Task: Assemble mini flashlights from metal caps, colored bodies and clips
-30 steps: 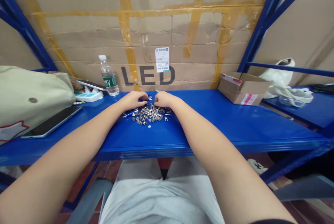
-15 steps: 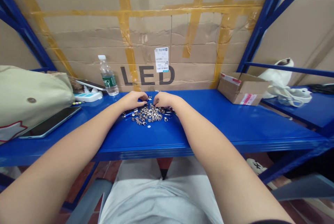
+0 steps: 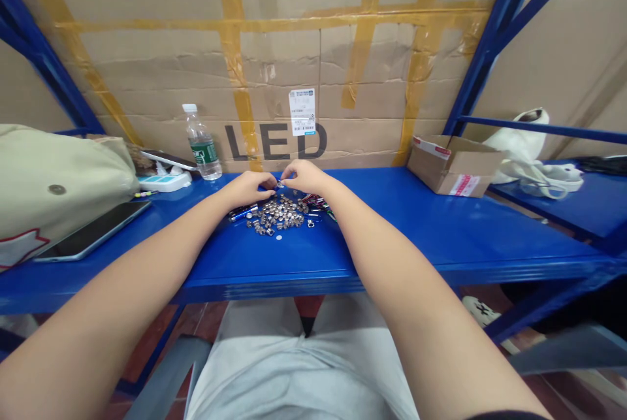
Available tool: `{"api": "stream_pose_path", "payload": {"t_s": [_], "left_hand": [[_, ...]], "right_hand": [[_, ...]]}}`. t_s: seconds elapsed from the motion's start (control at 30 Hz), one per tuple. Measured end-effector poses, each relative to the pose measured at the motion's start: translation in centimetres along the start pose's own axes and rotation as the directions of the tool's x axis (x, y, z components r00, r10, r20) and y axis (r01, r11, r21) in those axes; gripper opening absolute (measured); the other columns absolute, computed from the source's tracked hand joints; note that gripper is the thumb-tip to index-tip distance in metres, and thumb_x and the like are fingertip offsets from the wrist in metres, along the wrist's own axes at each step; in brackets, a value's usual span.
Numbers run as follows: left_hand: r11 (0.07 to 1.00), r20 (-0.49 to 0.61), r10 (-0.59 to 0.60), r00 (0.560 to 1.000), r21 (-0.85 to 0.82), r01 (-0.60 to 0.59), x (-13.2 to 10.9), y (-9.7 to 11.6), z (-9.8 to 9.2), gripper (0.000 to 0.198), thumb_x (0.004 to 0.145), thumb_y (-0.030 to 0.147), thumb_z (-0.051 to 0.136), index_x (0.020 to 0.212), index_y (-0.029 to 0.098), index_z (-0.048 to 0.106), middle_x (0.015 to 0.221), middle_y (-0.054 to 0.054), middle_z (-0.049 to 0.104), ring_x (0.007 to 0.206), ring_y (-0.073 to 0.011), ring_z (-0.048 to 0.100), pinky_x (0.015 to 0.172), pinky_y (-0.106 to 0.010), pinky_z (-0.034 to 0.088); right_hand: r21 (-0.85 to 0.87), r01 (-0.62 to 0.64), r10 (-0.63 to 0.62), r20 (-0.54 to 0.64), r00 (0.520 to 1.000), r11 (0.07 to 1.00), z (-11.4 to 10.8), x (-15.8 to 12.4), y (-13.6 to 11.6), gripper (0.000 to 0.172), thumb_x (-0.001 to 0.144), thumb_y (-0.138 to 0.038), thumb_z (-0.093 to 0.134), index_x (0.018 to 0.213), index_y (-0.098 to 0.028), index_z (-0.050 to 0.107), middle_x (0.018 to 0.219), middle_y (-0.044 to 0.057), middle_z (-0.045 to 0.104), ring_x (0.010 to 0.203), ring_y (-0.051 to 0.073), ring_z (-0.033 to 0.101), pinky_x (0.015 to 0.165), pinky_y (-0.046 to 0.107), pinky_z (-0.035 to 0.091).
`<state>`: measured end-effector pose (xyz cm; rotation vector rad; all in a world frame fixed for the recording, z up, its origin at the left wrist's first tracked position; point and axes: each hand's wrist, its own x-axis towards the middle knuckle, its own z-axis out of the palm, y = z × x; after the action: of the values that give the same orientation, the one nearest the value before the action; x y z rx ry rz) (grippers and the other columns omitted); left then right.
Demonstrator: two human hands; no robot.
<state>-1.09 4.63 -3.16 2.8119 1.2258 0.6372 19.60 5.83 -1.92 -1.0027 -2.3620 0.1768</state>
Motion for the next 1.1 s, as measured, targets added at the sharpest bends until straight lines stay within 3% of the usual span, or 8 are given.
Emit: {"api": "stream_pose_path", "payload": {"t_s": [0.27, 0.43, 0.57, 0.63, 0.77, 0.87, 1.1], "left_hand": [[0.999, -0.047, 0.004, 0.999, -0.040, -0.006, -0.1, 0.0, 0.2, 0.018, 0.077, 0.022, 0.058, 0.093, 0.017, 0.063, 0.088, -0.003, 0.072, 0.081, -0.0163, 0.066, 0.074, -0.026, 0.047], [0.998, -0.064, 0.014, 0.998, -0.063, -0.018, 0.0, -0.1, 0.2, 0.015, 0.076, 0.020, 0.059, 0.090, 0.017, 0.063, 0.087, -0.002, 0.072, 0.080, -0.0156, 0.066, 0.074, -0.026, 0.048], [0.998, -0.080, 0.007, 0.997, -0.058, -0.011, 0.0, -0.1, 0.2, 0.016, 0.076, 0.020, 0.059, 0.091, 0.017, 0.063, 0.086, -0.003, 0.072, 0.079, -0.0155, 0.066, 0.074, -0.027, 0.049], [0.998, -0.074, -0.002, 0.997, -0.059, -0.003, 0.0, -0.2, 0.3, 0.017, 0.076, 0.020, 0.059, 0.093, 0.018, 0.063, 0.087, -0.003, 0.071, 0.080, -0.0155, 0.066, 0.076, -0.027, 0.049], [1.000, -0.063, 0.002, 0.998, -0.022, -0.003, 0.0, -0.2, 0.3, 0.019, 0.076, 0.021, 0.059, 0.094, 0.018, 0.064, 0.091, -0.003, 0.071, 0.084, -0.0167, 0.065, 0.077, -0.028, 0.049], [1.000, -0.062, 0.016, 0.998, 0.007, -0.016, 0.0, -0.1, 0.2, 0.020, 0.077, 0.022, 0.057, 0.096, 0.018, 0.064, 0.092, -0.004, 0.071, 0.084, -0.0171, 0.065, 0.077, -0.029, 0.049], [1.000, -0.071, 0.007, 0.997, 0.026, -0.005, 0.2, 0.1, 0.3, 0.028, 0.079, 0.023, 0.054, 0.104, 0.016, 0.064, 0.093, -0.006, 0.070, 0.083, -0.0180, 0.064, 0.075, -0.029, 0.048]], "right_hand": [[0.066, 0.083, -0.080, -0.047, 0.996, 0.994, 0.6, 0.1, -0.7, 0.014, 0.075, -0.015, 0.062, 0.085, -0.015, 0.071, 0.084, 0.005, 0.067, 0.079, 0.015, 0.059, 0.071, 0.027, 0.044], [0.055, 0.069, -0.069, -0.011, 0.998, 0.996, 0.5, 0.2, -0.5, 0.016, 0.075, -0.017, 0.063, 0.088, -0.016, 0.071, 0.085, 0.005, 0.068, 0.081, 0.015, 0.059, 0.073, 0.027, 0.045], [0.068, -0.011, 0.014, -0.046, 0.999, 0.998, 0.5, 0.2, 0.3, 0.022, 0.081, -0.019, 0.058, 0.099, -0.014, 0.069, 0.096, 0.008, 0.070, 0.086, 0.016, 0.062, 0.077, 0.027, 0.046], [-0.030, -0.060, 0.060, 0.005, 0.998, 0.998, 0.5, 0.1, 0.9, 0.020, 0.081, -0.021, 0.057, 0.095, -0.014, 0.070, 0.095, 0.009, 0.071, 0.086, 0.019, 0.062, 0.076, 0.029, 0.045], [-0.178, -0.100, 0.138, 0.214, 0.967, 0.979, 0.6, -0.1, 1.8, 0.010, 0.075, -0.021, 0.065, 0.079, -0.017, 0.072, 0.082, 0.007, 0.072, 0.076, 0.020, 0.063, 0.068, 0.029, 0.044], [-0.175, -0.107, 0.146, 0.228, 0.962, 0.979, 0.7, -0.2, 1.8, 0.009, 0.073, -0.016, 0.065, 0.077, -0.018, 0.072, 0.080, 0.005, 0.072, 0.074, 0.019, 0.063, 0.067, 0.027, 0.044], [0.238, -0.195, 0.170, 0.121, 0.978, 0.952, 0.4, -0.2, 0.8, 0.013, 0.078, -0.019, 0.061, 0.087, -0.015, 0.069, 0.086, 0.006, 0.071, 0.074, 0.014, 0.063, 0.066, 0.024, 0.048]]}}
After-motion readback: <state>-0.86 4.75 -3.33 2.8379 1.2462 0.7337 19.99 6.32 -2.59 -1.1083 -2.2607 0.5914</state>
